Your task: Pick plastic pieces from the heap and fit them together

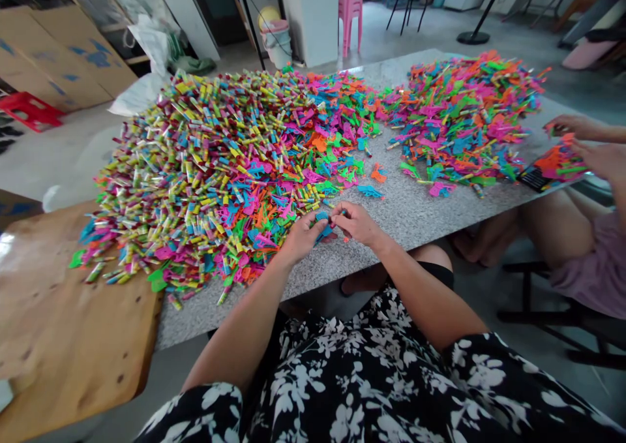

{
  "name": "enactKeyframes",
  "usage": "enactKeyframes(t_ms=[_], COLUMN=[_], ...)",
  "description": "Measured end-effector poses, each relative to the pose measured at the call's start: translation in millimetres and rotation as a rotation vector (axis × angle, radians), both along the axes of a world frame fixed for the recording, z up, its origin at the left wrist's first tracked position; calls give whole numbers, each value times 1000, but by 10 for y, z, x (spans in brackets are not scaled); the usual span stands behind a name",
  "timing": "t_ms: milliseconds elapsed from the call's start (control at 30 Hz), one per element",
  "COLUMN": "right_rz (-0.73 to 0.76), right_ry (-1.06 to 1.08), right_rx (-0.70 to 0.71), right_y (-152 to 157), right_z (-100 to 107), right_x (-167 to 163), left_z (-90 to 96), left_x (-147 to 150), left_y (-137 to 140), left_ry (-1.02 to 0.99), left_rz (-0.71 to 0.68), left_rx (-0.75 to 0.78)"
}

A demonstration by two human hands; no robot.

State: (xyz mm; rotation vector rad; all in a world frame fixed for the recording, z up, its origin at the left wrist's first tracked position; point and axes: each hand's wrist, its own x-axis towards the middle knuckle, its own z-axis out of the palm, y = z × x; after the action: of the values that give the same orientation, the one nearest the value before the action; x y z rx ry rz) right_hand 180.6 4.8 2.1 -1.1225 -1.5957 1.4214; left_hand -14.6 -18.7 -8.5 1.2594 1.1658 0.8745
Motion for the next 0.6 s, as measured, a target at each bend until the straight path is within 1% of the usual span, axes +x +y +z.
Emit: enactKeyframes(t_ms=[67,100,133,167,233,267,300,333,367,400,433,500,600], right_rz=[-72,-142,-239,-366,-642,-738,-799,-827,-818,-772,-695,-478,-125], right_ry=[-128,-175,-189,-156,40,157,258,335,382,396,382,285,64], right_rx=[-10,-27,-43,-47,11,57,91,103,92,56,-1,-155,-405], right_y=[113,197,295,401,605,682,730,741,710,637,525,214,-293], right_z=[-64,-91,-108,-114,-94,-76,-59,-50,-51,-64,-88,-147,-209], right_x=[139,243,369,512,813,953,1074,1167,1231,1265,1275,1257,1265], left_z=[-97,-154,-213,-273,-385,-434,-477,-515,-548,-578,-606,-657,-714], left_x=[27,28,20,3,-51,-83,-112,-135,-151,-158,-156,-133,-89], left_y=[9,6,-3,-19,-67,-95,-122,-147,-169,-185,-196,-201,-179], left_ry=[145,207,258,300,395,458,525,590,648,694,727,758,761], left_rz=[32,47,60,69,67,54,34,8,-22,-44,-58,-65,-52], left_rx=[82,129,169,200,249,278,313,353,395,436,475,546,626])
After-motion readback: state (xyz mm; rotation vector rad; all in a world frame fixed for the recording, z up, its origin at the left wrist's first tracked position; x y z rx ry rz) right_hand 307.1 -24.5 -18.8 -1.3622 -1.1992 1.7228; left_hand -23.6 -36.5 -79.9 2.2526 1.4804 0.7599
